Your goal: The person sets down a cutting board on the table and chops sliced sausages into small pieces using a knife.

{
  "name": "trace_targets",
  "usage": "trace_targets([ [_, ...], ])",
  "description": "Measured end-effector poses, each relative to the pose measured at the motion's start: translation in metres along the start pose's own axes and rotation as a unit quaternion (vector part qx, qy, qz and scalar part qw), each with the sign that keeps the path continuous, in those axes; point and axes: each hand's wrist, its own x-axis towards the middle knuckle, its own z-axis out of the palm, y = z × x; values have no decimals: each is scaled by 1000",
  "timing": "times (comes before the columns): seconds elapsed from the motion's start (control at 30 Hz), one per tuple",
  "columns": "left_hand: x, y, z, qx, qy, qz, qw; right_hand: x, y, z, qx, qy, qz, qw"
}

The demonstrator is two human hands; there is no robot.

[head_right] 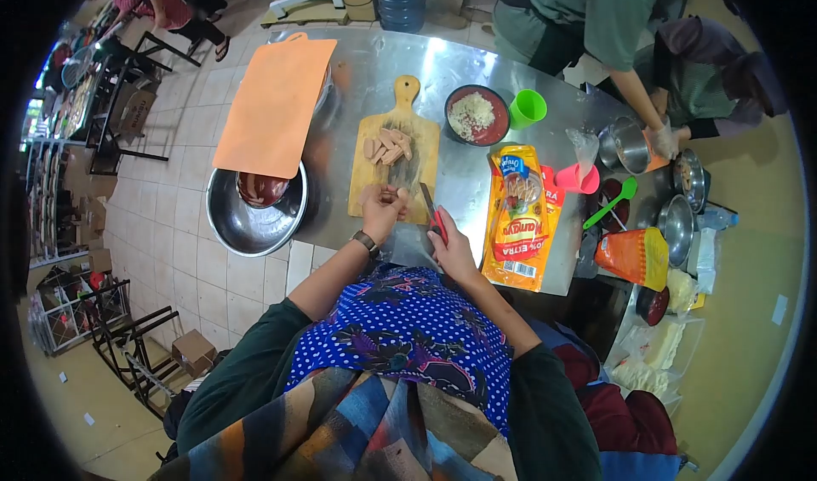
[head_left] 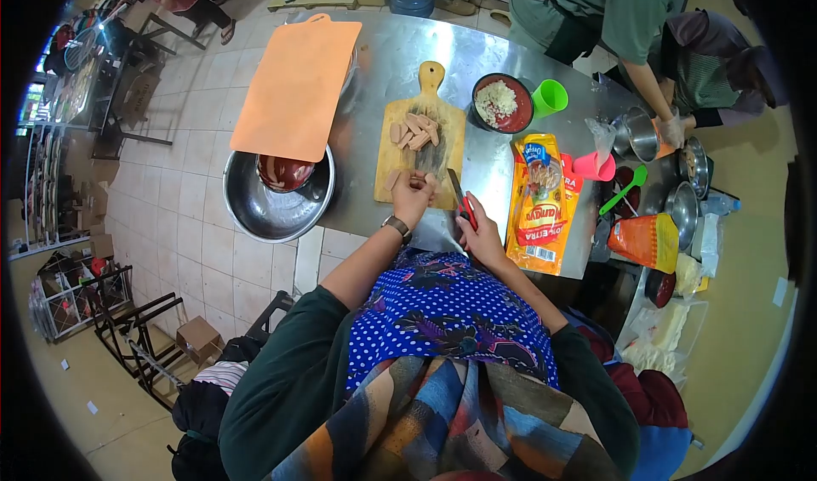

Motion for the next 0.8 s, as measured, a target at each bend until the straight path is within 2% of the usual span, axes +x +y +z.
trace_targets([
  [0.07,1,2,0,-2,6,-1,1000,11,19,8,-194,99,-177,960],
  [0.17,3,2,-2,-4,6,-7,1000,11,21,9,-274,94,-213,933],
  [0.27,4,1,-1,-8,2,-6,1000,11,21,12,-323,72,-178,927],
  [0.43,3,-6,4,-10,14,22,1000,16,28,21,-362,62,-192,910],
  [0.5,5,-11,4,29,-4,38,999,18,31,24,-379,59,-194,903],
  [0.7,0,-9,5,2,7,30,1000,21,32,24,-418,36,-165,893],
  [0.77,1,-14,3,25,-1,48,999,22,38,25,-391,78,-231,888],
  [0.8,1,-16,2,47,-9,66,997,23,41,25,-389,78,-231,888],
])
